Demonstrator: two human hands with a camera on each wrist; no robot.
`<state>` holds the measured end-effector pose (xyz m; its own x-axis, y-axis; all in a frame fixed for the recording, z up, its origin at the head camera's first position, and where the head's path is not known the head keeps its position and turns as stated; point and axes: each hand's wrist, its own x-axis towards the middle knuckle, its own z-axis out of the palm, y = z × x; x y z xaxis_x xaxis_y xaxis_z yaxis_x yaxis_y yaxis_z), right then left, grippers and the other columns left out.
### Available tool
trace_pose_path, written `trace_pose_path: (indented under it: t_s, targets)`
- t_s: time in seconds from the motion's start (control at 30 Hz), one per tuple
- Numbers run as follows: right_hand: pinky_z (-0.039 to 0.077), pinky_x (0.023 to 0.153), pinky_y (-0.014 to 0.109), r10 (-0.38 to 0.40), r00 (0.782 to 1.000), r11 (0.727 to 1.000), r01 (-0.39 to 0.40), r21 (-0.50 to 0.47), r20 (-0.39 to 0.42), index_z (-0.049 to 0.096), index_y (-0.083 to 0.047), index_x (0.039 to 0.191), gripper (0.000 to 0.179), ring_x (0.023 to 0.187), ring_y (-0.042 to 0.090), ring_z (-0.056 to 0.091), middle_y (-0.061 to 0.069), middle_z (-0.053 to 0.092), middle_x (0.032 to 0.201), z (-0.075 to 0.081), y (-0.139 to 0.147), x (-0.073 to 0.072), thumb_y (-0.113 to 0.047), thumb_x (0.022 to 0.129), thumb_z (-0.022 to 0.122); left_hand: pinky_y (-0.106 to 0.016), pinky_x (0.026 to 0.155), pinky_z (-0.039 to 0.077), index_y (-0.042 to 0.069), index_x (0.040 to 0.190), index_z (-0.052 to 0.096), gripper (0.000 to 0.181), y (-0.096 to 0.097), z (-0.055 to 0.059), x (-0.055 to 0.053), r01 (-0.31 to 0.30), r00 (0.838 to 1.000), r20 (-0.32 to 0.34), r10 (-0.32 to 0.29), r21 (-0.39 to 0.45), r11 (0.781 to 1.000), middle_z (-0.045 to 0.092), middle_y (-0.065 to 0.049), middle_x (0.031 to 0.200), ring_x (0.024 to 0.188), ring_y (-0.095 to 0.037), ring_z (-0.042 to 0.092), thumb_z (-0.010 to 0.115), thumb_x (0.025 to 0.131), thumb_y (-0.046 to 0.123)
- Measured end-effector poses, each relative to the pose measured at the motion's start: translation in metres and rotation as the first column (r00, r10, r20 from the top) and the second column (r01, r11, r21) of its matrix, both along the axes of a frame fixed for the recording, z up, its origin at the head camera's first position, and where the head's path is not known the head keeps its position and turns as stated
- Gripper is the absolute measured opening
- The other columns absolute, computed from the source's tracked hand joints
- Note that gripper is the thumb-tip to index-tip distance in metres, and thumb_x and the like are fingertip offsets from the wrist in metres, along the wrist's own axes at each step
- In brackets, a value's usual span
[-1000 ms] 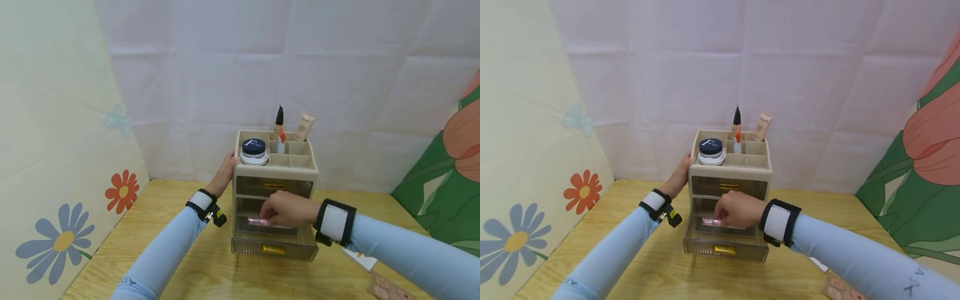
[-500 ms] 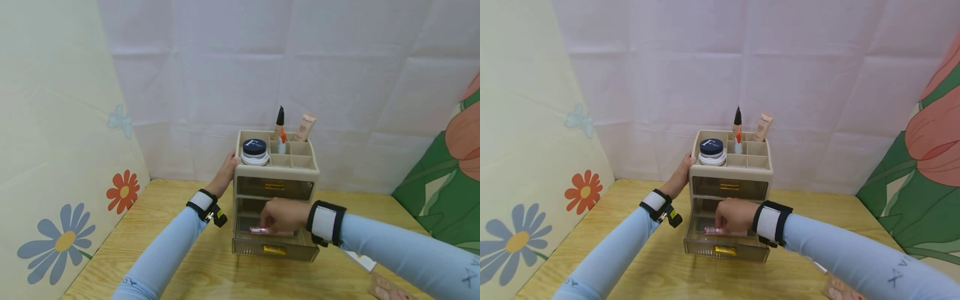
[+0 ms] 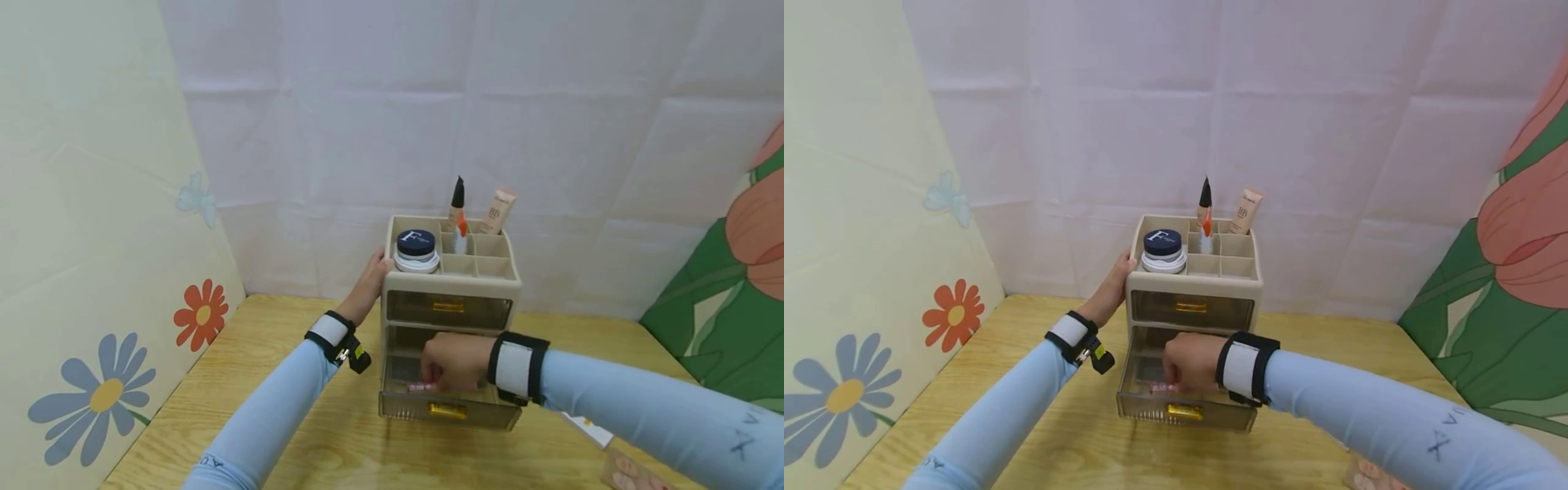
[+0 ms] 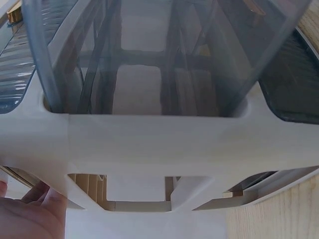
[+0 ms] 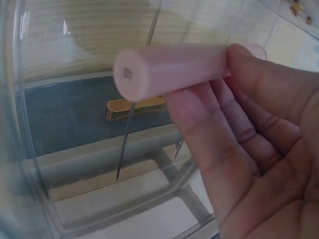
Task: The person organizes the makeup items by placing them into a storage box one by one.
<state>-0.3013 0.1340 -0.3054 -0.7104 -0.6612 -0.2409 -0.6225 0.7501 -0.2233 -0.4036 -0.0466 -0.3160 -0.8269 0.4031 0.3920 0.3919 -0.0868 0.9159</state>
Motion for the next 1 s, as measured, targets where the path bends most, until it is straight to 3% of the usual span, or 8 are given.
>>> trace_pose_path:
  t_s: [0.3, 0.53, 0.73, 1.0]
  targets:
    - [0.047, 0.059, 0.021, 0.025, 1.0, 0.999, -0.025, 0.035, -0.012, 0.066, -0.016, 0.07, 0.019, 0.064, 0.004, 0.055, -0.008, 0.062, 0.068, -0.005, -0.002, 0.002, 0.002, 0.072, 0.073, -0.054, 0.106, 0.027, 0.008, 0.153, 0.014, 0.062, 0.002, 0.001, 0.002, 0.021, 1.0, 0.005, -0.021, 0.0, 1.0, 0.025, -0.018, 0.151, 0.133, -0.032, 0.029, 0.03, 0.1, 0.035]
    - [0.048, 0.061, 0.022, 0.021, 1.0, 0.998, -0.021, 0.052, -0.006, 0.065, -0.017, 0.071, 0.02, 0.065, 0.005, 0.055, -0.008, 0.061, 0.069, -0.007, 0.0, -0.001, 0.001, 0.074, 0.073, -0.054, 0.108, 0.025, 0.012, 0.155, 0.011, 0.066, 0.001, 0.0, 0.0, 0.021, 1.0, 0.022, -0.02, -0.036, 0.999, 0.021, -0.016, 0.153, 0.135, -0.031, 0.027, 0.031, 0.098, 0.04]
    - [0.049, 0.064, 0.023, 0.023, 1.0, 0.998, -0.023, 0.055, -0.001, 0.068, -0.017, 0.076, 0.016, 0.068, 0.004, 0.056, -0.01, 0.062, 0.072, -0.007, 0.001, -0.002, -0.003, 0.077, 0.075, -0.054, 0.107, 0.027, 0.012, 0.155, 0.01, 0.07, -0.001, 0.001, 0.001, 0.011, 0.999, 0.033, -0.009, -0.059, 0.998, 0.02, -0.015, 0.154, 0.134, -0.031, 0.028, 0.031, 0.096, 0.044]
    - [0.051, 0.069, 0.026, -0.012, 0.999, 0.999, 0.01, 0.054, 0.036, 0.071, -0.013, 0.09, 0.017, 0.074, 0.006, 0.06, -0.008, 0.064, 0.078, 0.004, 0.0, 0.004, -0.003, 0.078, 0.077, -0.056, 0.107, 0.025, 0.013, 0.155, 0.01, 0.07, -0.003, 0.001, 0.0, 0.013, 0.999, 0.03, -0.011, -0.063, 0.998, 0.019, -0.015, 0.154, 0.135, -0.031, 0.026, 0.031, 0.096, 0.044]
